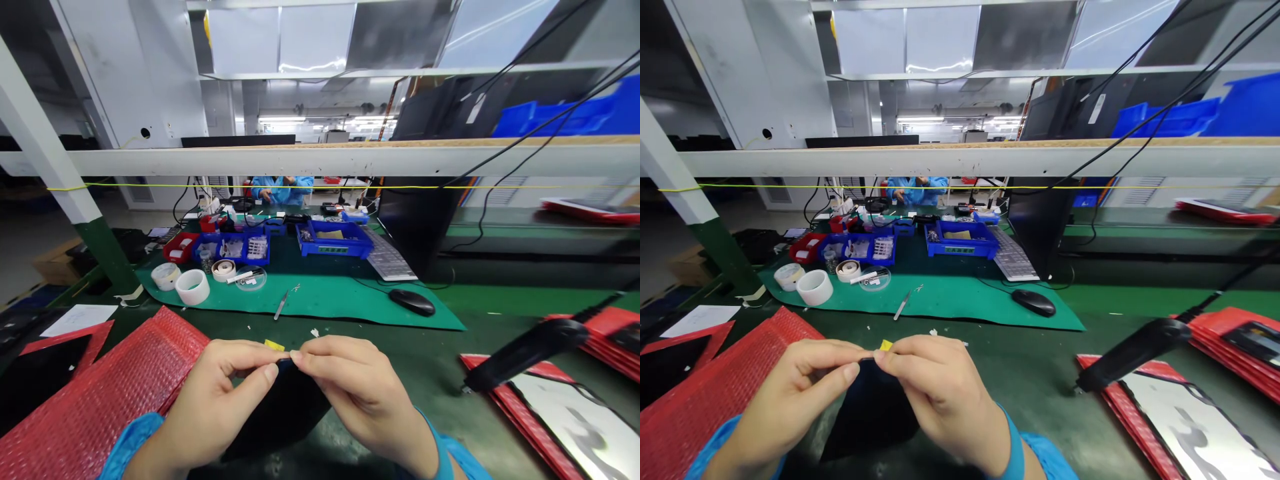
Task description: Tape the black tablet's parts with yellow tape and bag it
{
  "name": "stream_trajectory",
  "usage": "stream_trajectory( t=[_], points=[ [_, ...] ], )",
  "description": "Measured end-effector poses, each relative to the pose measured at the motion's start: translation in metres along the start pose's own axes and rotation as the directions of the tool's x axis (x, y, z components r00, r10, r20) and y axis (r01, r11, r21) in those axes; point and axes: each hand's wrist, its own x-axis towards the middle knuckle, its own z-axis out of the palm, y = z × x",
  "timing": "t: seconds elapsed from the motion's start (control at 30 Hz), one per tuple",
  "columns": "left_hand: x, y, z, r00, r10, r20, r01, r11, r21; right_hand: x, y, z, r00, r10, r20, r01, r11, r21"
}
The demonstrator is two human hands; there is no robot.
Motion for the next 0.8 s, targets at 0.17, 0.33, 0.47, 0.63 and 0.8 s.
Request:
stream_trajectory(
  t=[0.17,0.33,0.47,0.63,0.8],
  points=[
    [-0.0010,-0.0020,-0.0009,1.000,-0.013,0.019,0.013,1.000,-0.013,-0.0026,0.0012,0.0002,1.000,0.008,0.007,-0.008,1.000,0.002],
    [0.0004,-0.0017,-0.0012,0.999,-0.018,0.038,0.019,1.000,-0.020,-0.0020,0.0005,0.0008,1.000,0.008,0.014,-0.008,1.000,-0.013],
    [0.0028,0.0022,0.0008,1.000,-0.015,-0.006,0.015,1.000,-0.018,-0.0025,-0.0029,0.0034,1.000,-0.002,0.012,0.003,0.999,-0.040],
    [0.0017,0.0039,0.0021,0.999,-0.013,-0.038,0.013,1.000,-0.016,-0.0013,-0.0082,0.0046,1.000,-0.019,0.017,0.020,0.997,-0.075],
    [0.0002,0.0027,0.0009,0.999,-0.033,-0.017,0.033,0.999,-0.006,0.0001,-0.0055,0.0025,1.000,-0.014,0.009,0.015,0.998,-0.053]
  ],
)
